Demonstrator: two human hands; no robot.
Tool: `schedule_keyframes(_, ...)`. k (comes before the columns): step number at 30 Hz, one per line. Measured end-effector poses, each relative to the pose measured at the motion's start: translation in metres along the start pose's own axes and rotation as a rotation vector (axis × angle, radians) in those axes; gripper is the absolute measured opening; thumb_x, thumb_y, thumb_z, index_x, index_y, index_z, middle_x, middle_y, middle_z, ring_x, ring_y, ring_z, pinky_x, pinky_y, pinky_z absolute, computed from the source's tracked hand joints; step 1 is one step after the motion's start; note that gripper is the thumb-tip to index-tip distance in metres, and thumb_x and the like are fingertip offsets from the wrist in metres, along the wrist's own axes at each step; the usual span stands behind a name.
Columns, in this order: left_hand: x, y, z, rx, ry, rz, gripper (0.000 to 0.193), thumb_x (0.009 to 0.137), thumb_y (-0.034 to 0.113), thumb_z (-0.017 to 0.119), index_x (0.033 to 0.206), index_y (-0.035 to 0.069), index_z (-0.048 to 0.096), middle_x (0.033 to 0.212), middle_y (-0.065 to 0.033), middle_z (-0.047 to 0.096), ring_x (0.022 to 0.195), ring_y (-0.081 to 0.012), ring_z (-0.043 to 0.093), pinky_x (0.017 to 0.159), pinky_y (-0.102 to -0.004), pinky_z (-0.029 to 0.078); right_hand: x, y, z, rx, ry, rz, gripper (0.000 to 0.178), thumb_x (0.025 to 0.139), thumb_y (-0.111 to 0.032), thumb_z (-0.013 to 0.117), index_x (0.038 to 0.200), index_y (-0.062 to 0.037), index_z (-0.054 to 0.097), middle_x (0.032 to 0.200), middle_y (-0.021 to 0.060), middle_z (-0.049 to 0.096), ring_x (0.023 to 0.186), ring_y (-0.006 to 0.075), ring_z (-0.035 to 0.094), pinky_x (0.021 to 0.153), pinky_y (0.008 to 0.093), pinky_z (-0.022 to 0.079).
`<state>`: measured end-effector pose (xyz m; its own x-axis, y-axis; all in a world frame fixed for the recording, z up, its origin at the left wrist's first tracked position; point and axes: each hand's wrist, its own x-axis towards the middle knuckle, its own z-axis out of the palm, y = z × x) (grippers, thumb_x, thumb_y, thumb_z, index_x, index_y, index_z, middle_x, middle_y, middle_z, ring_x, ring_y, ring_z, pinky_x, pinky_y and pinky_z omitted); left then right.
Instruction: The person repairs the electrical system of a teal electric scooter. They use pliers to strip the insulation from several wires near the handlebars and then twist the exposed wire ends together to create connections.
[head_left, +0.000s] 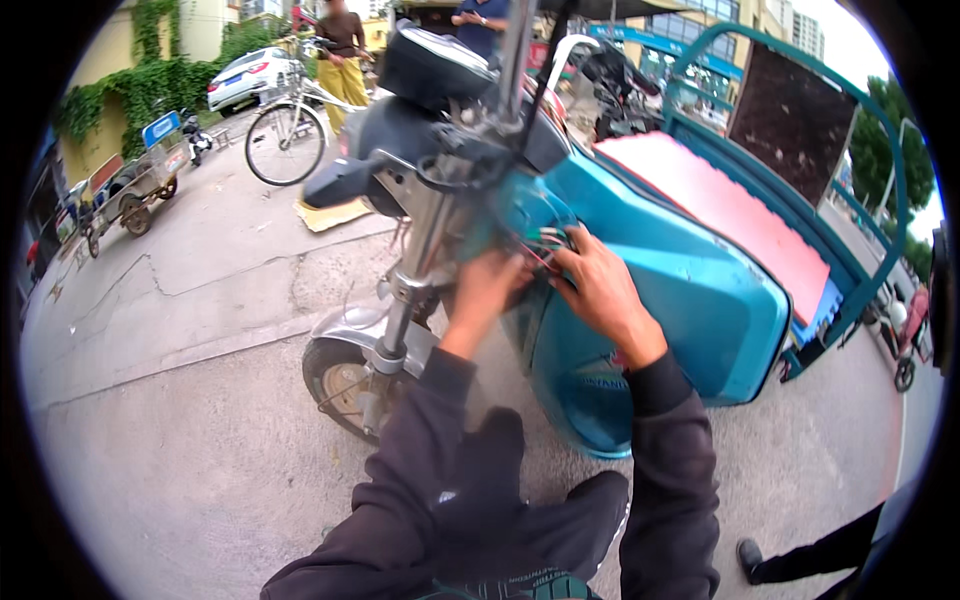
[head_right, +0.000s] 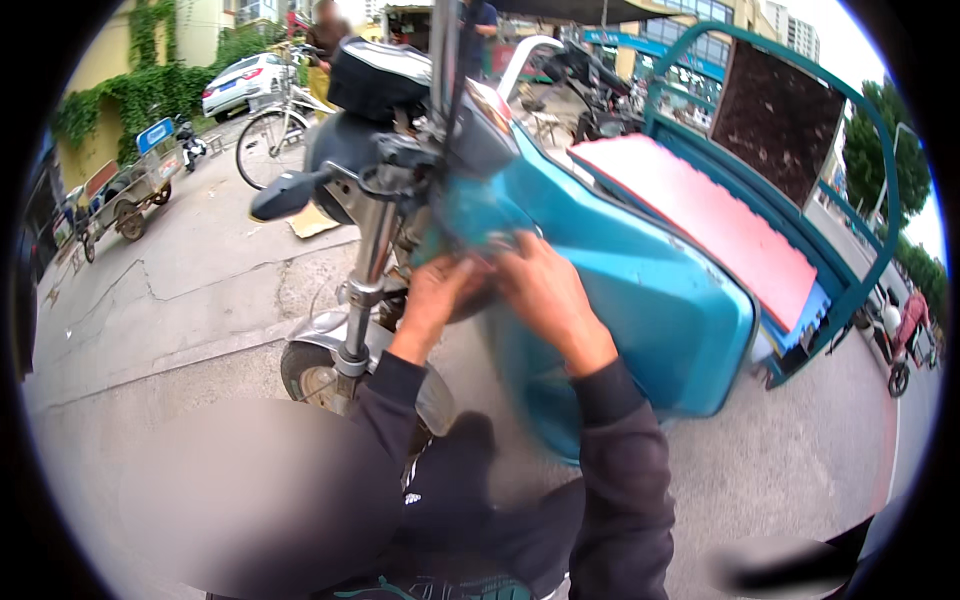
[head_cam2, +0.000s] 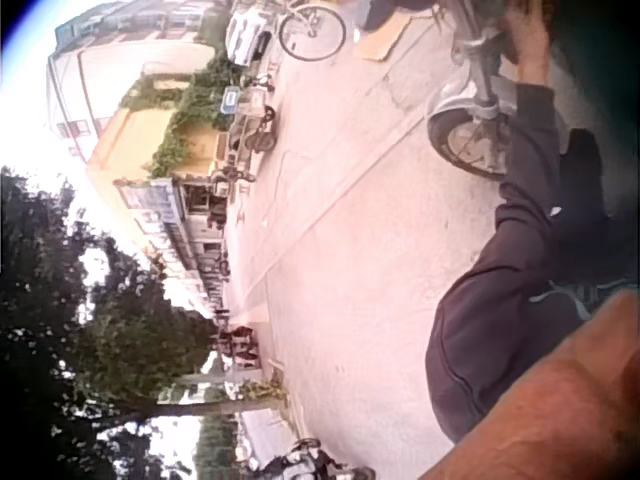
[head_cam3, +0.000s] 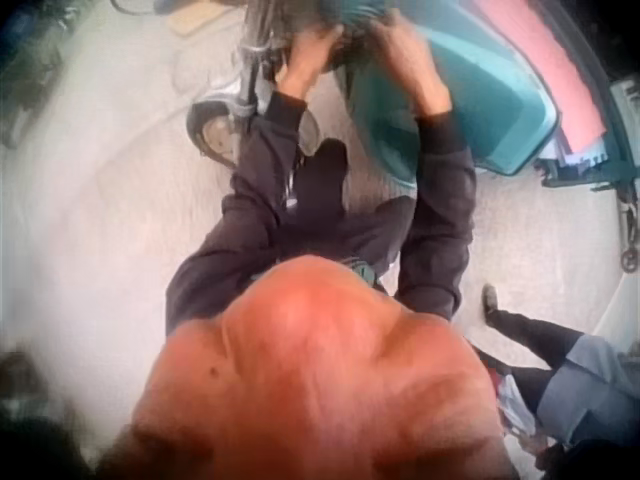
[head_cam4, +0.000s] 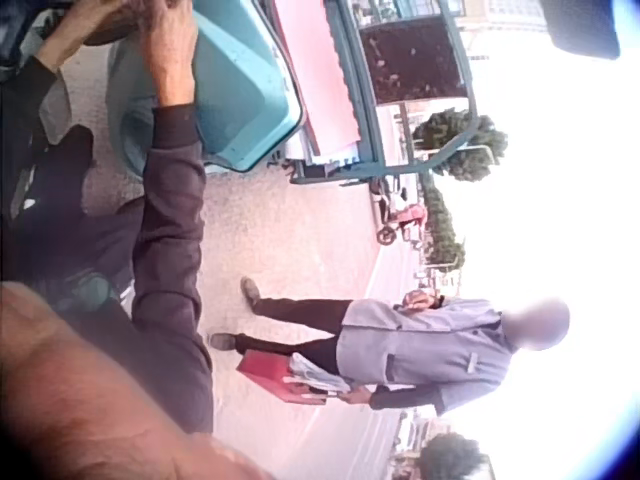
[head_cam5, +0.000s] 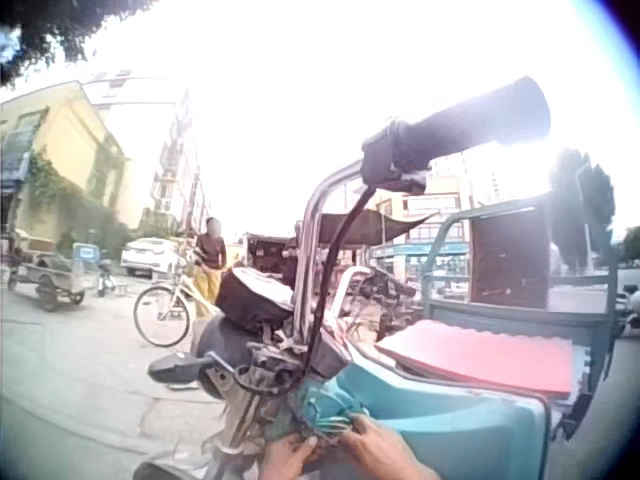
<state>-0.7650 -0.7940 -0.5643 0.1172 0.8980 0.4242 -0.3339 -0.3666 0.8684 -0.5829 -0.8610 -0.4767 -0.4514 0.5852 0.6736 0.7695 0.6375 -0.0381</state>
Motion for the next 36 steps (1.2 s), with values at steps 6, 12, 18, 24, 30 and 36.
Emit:
schedule_keyframes(6,-0.015,0.015,0.014,-0.001,-0.025,0.003,0.021,0.102,0.021,0.056,0.11,0.003,0.064,0.104,-0.0024,0.071,0.088,-0.0081,0.062,0.079,-0.0229,0.049,0.001,-0.005,0.011,-0.024,0.312,0.025,0.012,0.082,-0.003,0.07,0.09,-0.002,0.061,0.115,0.015,0.065,0.092,0.0376,0.066,0.072,0.0426,0.054)
schedule_keyframes(12,-0.025,0.025,0.02,-0.02,-0.015,-0.033,0.024,0.103,0.023,0.054,0.119,0.006,0.06,0.111,-0.002,0.069,0.097,-0.0087,0.061,0.085,-0.026,0.049,0.001,-0.009,0.014,-0.204,0.297,-0.034,0.011,0.082,0.003,0.066,0.09,-0.0039,0.064,0.119,0.0099,0.065,0.092,0.0306,0.068,0.068,0.0393,0.055)
schedule_keyframes(18,-0.018,0.002,0.022,-0.147,0.056,0.007,0.026,0.101,0.025,0.058,0.117,0.004,0.061,0.107,-0.0017,0.067,0.098,-0.0102,0.062,0.079,-0.0262,0.053,0.002,-0.021,0.022,-0.159,0.183,0.01,0.028,0.077,-0.005,0.068,0.104,-0.009,0.073,0.131,0.0148,0.06,0.103,0.0331,0.063,0.084,0.0411,0.054)
schedule_keyframes(24,-0.018,0.003,0.032,-0.157,0.061,0.028,0.023,0.1,0.023,0.06,0.111,0.002,0.062,0.106,-0.0057,0.066,0.092,-0.0103,0.064,0.072,-0.0251,0.055,0.003,-0.007,0.029,-0.108,0.171,0.047,0.018,0.078,-0.009,0.076,0.097,-0.0084,0.076,0.134,0.0178,0.059,0.116,0.0354,0.06,0.092,0.0399,0.051)
schedule_keyframes(30,-0.024,0.0,0.026,-0.169,0.09,0.064,0.021,0.1,0.02,0.059,0.107,0.0,0.061,0.097,-0.0017,0.067,0.085,-0.0083,0.062,0.068,-0.025,0.053,0.0,-0.004,0.042,0.014,0.098,0.095,0.018,0.086,-0.005,0.071,0.104,-0.002,0.072,0.134,0.02,0.059,0.116,0.037,0.061,0.092,0.04,0.05)
schedule_keyframes(36,-0.019,0.002,0.036,-0.088,0.169,0.243,0.022,0.097,0.019,0.063,0.094,-0.003,0.062,0.069,-0.0071,0.058,0.063,-0.0116,0.055,0.057,-0.0308,0.047,-0.001,0.003,0.03,-0.018,0.07,0.145,0.019,0.085,-0.002,0.072,0.103,0.0023,0.07,0.13,0.022,0.062,0.11,0.036,0.065,0.089,0.0379,0.052)
